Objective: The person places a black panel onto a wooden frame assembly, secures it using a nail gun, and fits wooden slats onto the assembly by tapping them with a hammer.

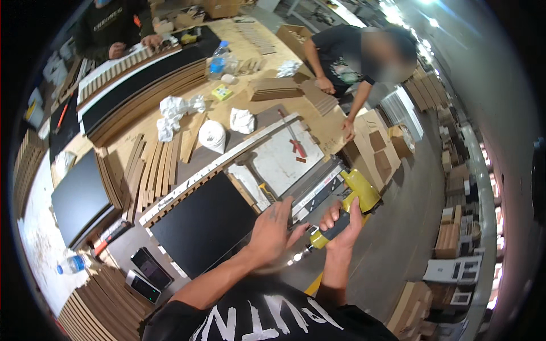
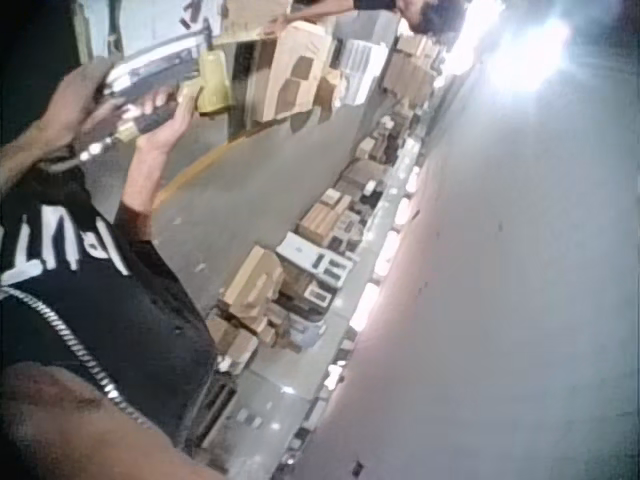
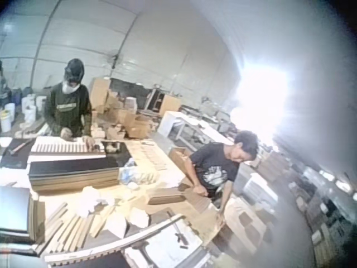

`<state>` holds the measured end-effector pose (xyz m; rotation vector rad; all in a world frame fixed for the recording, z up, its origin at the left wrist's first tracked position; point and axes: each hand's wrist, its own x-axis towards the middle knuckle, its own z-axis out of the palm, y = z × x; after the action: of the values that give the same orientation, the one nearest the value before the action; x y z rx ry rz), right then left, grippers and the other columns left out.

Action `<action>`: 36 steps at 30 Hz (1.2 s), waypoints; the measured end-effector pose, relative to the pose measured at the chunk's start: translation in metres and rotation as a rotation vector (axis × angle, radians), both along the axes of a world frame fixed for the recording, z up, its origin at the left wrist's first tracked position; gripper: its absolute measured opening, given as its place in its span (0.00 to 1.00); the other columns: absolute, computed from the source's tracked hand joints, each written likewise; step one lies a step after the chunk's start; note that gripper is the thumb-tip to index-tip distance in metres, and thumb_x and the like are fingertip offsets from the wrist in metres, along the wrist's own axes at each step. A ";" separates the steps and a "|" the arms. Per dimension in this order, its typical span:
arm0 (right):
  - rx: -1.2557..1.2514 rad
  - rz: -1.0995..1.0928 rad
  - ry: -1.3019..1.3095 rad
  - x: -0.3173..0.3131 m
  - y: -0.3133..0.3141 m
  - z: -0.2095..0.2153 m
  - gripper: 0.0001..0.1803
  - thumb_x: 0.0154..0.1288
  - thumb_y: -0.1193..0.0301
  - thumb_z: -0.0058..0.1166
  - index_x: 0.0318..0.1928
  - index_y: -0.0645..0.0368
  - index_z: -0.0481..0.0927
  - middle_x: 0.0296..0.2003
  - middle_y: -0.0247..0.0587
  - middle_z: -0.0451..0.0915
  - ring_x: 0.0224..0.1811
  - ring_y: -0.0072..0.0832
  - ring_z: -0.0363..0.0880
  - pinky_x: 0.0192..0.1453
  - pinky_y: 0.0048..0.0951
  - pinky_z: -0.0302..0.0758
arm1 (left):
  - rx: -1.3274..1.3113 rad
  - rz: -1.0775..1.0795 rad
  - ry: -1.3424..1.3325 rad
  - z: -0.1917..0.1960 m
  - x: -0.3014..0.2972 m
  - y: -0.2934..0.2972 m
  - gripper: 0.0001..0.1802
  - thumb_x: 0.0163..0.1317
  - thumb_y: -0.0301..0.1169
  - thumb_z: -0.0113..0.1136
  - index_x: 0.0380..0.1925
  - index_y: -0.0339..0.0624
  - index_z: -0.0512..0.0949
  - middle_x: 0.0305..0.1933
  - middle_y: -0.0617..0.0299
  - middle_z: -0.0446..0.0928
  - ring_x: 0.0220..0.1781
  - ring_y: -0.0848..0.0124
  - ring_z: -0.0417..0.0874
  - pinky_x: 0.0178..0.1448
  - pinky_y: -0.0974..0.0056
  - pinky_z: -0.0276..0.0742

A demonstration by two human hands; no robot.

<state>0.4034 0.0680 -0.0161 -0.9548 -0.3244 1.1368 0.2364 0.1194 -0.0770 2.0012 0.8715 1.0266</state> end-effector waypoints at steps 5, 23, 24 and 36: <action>0.175 -0.011 0.218 0.004 -0.026 0.004 0.31 0.75 0.42 0.39 0.24 0.54 0.67 0.17 0.31 0.64 0.16 0.24 0.64 0.24 0.25 0.67 | 0.307 0.011 0.013 0.038 -0.030 -0.021 0.32 0.52 0.37 0.75 0.52 0.30 0.71 0.30 0.52 0.76 0.29 0.59 0.80 0.34 0.60 0.77; 0.297 0.199 -0.390 0.054 -0.007 0.011 0.44 0.65 0.53 0.56 0.69 0.73 0.57 0.44 0.58 0.78 0.26 0.35 0.79 0.24 0.28 0.76 | -1.271 -0.015 -1.015 0.007 0.041 -0.002 0.41 0.71 0.66 0.39 0.58 0.36 0.74 0.33 0.59 0.83 0.31 0.76 0.80 0.37 0.70 0.76; 0.284 0.379 -0.452 0.049 0.004 0.017 0.47 0.63 0.61 0.61 0.73 0.72 0.51 0.47 0.61 0.78 0.25 0.34 0.79 0.22 0.26 0.75 | -1.303 0.015 -0.994 -0.012 0.042 0.001 0.40 0.72 0.65 0.40 0.58 0.35 0.73 0.33 0.58 0.83 0.31 0.76 0.80 0.37 0.69 0.76; -0.446 0.817 -0.750 -0.072 0.114 -0.083 0.39 0.59 0.85 0.60 0.72 0.57 0.64 0.42 0.44 0.82 0.30 0.19 0.78 0.33 0.22 0.79 | -0.032 0.729 0.738 -0.222 -0.126 0.093 0.34 0.67 0.49 0.57 0.64 0.34 0.66 0.62 0.49 0.68 0.69 0.52 0.66 0.76 0.39 0.48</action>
<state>0.3313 0.1816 -0.0989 -1.7228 -1.1812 1.5799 0.1106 0.2125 -0.2990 2.0837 2.0990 0.5771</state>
